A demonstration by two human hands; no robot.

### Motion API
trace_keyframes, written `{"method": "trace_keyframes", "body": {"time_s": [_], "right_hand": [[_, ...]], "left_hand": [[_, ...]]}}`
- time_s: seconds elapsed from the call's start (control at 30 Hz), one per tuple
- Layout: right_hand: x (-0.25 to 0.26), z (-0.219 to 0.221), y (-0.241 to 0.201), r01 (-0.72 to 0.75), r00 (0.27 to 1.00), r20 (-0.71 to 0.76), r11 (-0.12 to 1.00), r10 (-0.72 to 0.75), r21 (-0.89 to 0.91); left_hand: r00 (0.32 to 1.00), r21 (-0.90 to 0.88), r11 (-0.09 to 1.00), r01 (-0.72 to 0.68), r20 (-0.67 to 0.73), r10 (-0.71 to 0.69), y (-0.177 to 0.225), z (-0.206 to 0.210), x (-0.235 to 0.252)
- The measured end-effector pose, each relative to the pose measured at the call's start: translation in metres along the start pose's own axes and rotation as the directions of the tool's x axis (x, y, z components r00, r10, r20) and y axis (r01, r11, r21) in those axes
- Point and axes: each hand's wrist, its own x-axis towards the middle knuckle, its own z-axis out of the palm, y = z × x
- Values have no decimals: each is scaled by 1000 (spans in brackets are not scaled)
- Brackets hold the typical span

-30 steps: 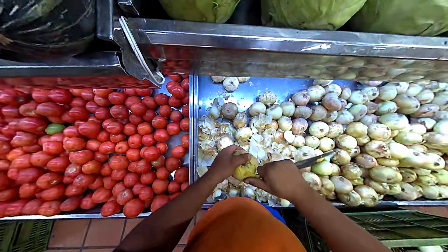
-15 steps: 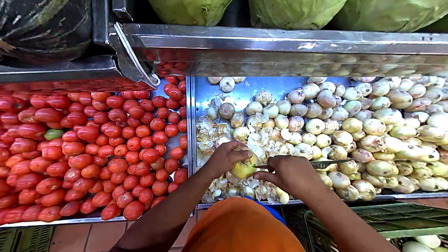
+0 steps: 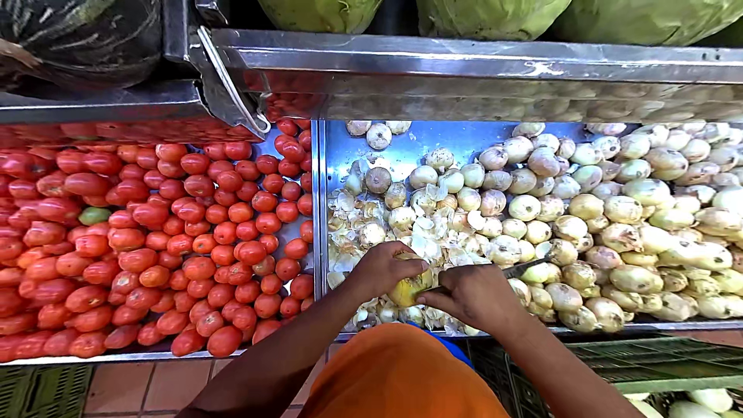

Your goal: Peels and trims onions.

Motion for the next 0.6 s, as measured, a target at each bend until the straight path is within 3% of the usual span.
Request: {"method": "trace_keyframes", "body": {"time_s": [0.13, 0.23, 0.47, 0.6], "right_hand": [[-2, -8, 7, -78, 992, 99, 995, 84, -63], [1, -6, 8, -63, 990, 128, 997, 68, -41], [3, 14, 14, 191, 980, -61, 979, -187, 66], [-1, 10, 8, 116, 991, -77, 993, -113, 26]], "left_hand": [[1000, -1, 1000, 1, 3, -1, 1, -2, -1], [1000, 25, 1000, 1, 10, -1, -1, 2, 1], [995, 53, 998, 20, 93, -25, -6, 11, 4], [997, -4, 999, 48, 65, -47, -11, 8, 4]]}}
